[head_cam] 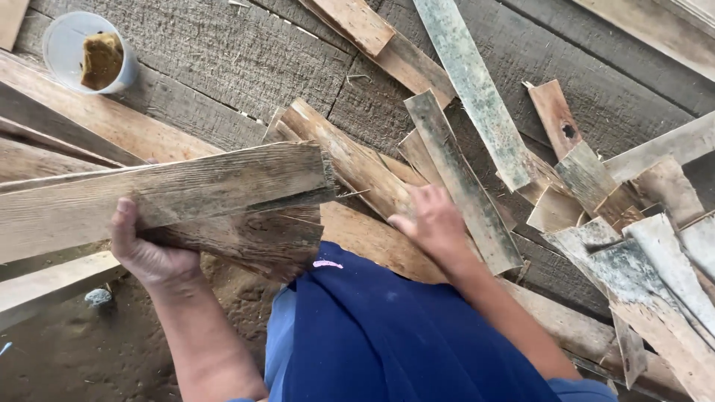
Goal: The person gathers and stacks thin wooden planks on a workbench, then arranges them in a staggered pattern to form a flat surface. They repeatedly pick up, place, and adjust the planks by hand to fit them together.
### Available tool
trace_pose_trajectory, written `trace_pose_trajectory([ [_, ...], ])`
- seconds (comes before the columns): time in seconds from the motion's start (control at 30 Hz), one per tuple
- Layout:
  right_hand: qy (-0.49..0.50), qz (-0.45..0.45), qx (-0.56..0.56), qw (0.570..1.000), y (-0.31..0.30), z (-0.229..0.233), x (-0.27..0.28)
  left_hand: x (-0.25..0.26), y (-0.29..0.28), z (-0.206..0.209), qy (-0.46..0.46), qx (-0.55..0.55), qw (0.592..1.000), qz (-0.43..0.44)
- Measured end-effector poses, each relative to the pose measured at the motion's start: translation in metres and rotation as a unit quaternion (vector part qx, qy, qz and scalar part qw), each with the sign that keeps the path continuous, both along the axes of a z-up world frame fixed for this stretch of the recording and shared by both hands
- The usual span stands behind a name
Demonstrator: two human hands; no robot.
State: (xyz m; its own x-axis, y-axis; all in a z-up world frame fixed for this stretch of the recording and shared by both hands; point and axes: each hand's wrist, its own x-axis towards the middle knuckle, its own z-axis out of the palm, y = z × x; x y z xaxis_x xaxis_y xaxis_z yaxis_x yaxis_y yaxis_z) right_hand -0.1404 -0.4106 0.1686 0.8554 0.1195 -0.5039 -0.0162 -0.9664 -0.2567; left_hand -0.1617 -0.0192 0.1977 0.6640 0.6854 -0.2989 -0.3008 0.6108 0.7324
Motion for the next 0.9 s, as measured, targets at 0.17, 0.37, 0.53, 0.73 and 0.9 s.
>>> trace_pose_trajectory([
  [0.17, -0.164, 0.058, -0.058, 0.983, -0.018, -0.071, -0.014, -0.003, 0.0, 0.011, 0.021, 0.02, 0.999, -0.013],
  [0.37, -0.048, -0.2, 0.174, 0.963, -0.047, 0.024, 0.021, -0.014, 0.006, 0.013, 0.036, 0.035, 0.999, 0.01],
  [0.53, -0.08, -0.295, 0.193, 0.932, -0.088, 0.037, 0.042, -0.016, 0.013, 0.016, 0.023, 0.054, 0.998, -0.01],
  [0.73, -0.344, -0.126, -0.047, 0.929, -0.116, -0.003, 0.02, -0.01, 0.007, 0.032, -0.02, 0.049, 0.993, -0.107],
  [0.9, -0.132, -0.205, -0.084, 0.966, -0.126, 0.006, 0.0, -0.003, 0.0, -0.003, -0.065, 0.01, 0.987, -0.144],
])
